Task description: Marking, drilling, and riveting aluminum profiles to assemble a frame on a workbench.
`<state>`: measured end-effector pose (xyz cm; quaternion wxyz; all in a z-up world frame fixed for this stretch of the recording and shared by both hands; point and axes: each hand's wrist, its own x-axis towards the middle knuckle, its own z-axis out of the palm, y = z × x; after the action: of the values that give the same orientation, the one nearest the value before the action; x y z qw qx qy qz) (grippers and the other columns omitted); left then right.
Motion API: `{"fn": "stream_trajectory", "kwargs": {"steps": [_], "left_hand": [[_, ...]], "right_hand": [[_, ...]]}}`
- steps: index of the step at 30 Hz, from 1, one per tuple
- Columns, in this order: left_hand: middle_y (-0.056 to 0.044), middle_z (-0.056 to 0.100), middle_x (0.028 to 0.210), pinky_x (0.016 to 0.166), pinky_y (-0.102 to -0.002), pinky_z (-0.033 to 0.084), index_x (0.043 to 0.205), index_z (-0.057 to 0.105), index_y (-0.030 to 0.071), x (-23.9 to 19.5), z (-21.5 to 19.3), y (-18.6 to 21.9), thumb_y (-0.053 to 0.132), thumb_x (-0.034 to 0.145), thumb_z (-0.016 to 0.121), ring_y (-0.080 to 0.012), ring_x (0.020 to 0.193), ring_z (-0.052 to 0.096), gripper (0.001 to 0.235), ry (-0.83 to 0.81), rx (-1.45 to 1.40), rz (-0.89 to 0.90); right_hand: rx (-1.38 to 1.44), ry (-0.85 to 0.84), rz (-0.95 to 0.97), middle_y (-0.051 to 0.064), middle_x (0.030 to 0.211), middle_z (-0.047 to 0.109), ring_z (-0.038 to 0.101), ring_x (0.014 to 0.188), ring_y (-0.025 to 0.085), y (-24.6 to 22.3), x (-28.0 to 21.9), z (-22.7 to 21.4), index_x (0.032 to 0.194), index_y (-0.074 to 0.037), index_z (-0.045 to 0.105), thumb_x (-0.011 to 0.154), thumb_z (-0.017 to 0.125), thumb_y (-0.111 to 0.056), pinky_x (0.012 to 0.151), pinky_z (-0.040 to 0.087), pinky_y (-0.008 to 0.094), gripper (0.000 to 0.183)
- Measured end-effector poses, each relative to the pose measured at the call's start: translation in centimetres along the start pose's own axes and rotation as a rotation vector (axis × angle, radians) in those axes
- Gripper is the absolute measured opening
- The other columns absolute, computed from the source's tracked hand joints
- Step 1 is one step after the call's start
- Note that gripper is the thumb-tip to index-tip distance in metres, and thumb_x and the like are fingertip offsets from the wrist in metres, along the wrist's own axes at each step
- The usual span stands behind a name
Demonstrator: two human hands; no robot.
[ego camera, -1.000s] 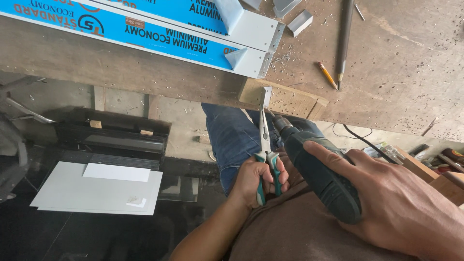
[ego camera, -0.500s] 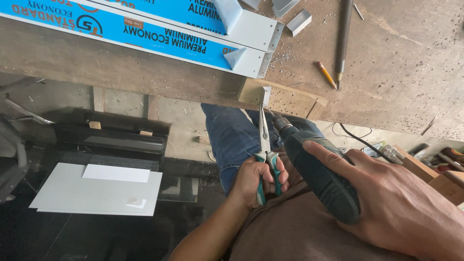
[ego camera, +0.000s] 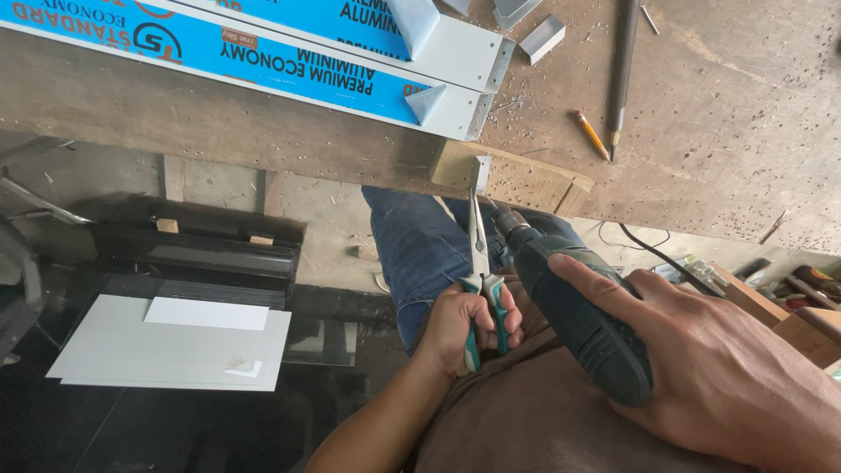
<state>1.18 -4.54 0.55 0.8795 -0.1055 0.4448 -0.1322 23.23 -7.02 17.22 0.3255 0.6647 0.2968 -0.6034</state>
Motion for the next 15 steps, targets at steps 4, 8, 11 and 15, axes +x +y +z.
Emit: {"fn": "stream_trajectory", "kwargs": {"steps": [4, 8, 11, 15], "left_hand": [[-0.026, 0.053, 0.067, 0.054, -0.043, 0.044, 0.078, 0.056, -0.008, -0.09, 0.15, 0.12, 0.0, 0.057, 0.047, -0.0402, 0.056, 0.05, 0.024, -0.001, 0.01, 0.006], [-0.025, 0.053, 0.068, 0.053, -0.043, 0.043, 0.08, 0.056, -0.008, 0.14, -0.17, -0.05, 0.0, 0.057, 0.048, -0.0397, 0.056, 0.051, 0.025, -0.015, 0.017, -0.001], [-0.025, 0.052, 0.068, 0.053, -0.042, 0.043, 0.08, 0.055, -0.007, 0.22, -0.18, -0.09, 0.001, 0.056, 0.048, -0.0397, 0.056, 0.051, 0.026, -0.005, 0.002, -0.016], [-0.025, 0.053, 0.069, 0.053, -0.043, 0.042, 0.08, 0.056, -0.007, -0.05, 0.0, 0.06, 0.001, 0.057, 0.047, -0.04, 0.058, 0.053, 0.026, 0.003, 0.02, -0.018]], "right_hand": [[0.026, 0.021, -0.004, -0.01, 0.1, 0.065, 0.077, 0.09, 0.023, 0.02, 0.0, 0.16, 0.165, -0.068, 0.005, 0.066, 0.08, -0.059, 0.077, 0.061, 0.039, 0.125], [0.043, 0.023, -0.005, -0.009, 0.1, 0.065, 0.076, 0.09, 0.025, 0.12, 0.04, 0.4, 0.164, -0.068, 0.007, 0.066, 0.079, -0.055, 0.079, 0.061, 0.04, 0.123], [0.014, 0.004, 0.004, -0.009, 0.101, 0.064, 0.076, 0.089, 0.024, -0.13, 0.01, -0.02, 0.165, -0.068, 0.002, 0.068, 0.076, -0.058, 0.077, 0.06, 0.04, 0.122], [-0.047, -0.039, -0.002, -0.006, 0.101, 0.061, 0.074, 0.092, 0.025, -0.06, 0.07, 0.2, 0.166, -0.069, -0.005, 0.07, 0.075, -0.063, 0.076, 0.058, 0.039, 0.125]]}}
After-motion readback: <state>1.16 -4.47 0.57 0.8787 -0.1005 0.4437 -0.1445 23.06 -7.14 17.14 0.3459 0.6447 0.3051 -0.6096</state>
